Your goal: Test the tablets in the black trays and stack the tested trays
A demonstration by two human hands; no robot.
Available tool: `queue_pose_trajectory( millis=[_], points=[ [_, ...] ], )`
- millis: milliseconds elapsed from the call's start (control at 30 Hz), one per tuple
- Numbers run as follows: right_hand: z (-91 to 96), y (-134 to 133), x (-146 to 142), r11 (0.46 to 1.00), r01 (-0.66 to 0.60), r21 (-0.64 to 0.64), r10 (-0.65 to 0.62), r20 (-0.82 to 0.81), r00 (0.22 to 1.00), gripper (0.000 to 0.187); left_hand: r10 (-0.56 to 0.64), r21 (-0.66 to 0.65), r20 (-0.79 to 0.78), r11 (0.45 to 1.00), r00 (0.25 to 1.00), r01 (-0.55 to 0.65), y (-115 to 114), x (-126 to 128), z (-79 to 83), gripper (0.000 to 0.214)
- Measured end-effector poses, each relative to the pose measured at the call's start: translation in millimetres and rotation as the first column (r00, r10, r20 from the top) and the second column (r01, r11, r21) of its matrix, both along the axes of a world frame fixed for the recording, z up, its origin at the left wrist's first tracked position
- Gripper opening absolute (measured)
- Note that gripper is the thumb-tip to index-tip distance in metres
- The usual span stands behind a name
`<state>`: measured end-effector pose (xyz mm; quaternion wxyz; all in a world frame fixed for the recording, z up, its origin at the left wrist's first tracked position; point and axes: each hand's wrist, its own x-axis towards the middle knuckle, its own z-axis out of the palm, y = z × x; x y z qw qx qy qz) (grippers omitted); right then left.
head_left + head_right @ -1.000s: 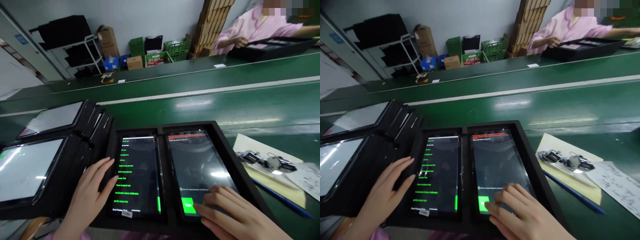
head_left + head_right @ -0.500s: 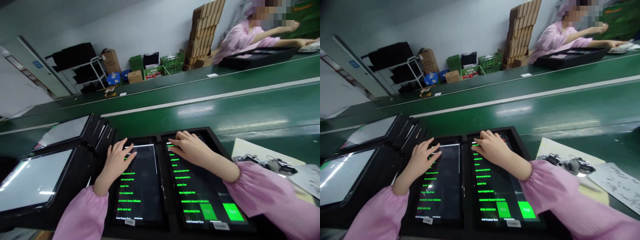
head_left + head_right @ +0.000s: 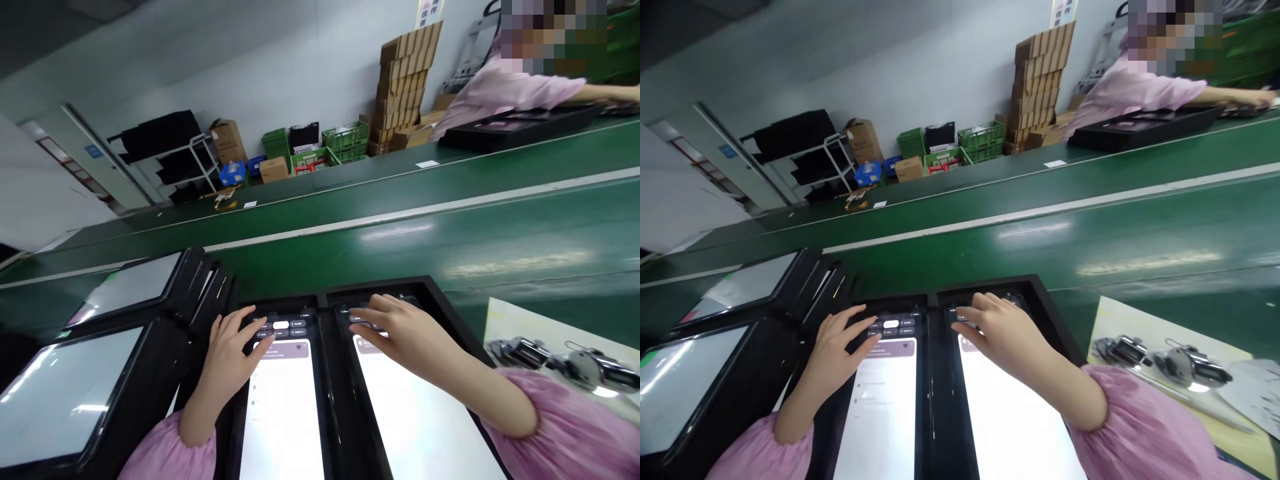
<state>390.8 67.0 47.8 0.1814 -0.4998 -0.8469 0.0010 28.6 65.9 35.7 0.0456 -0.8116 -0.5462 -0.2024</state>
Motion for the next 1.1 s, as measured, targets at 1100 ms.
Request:
queue_pose_trajectory(
  millis=[1100],
  points=[
    [37.7, -16.1, 40.4, 0.911, 0.412, -0.013, -0.401, -0.258, 0.879, 0.059, -0.191, 0.262, 0.256, 0.957, 0.948, 0.122, -20.6, 9.8, 25.2, 0.018]
  ],
)
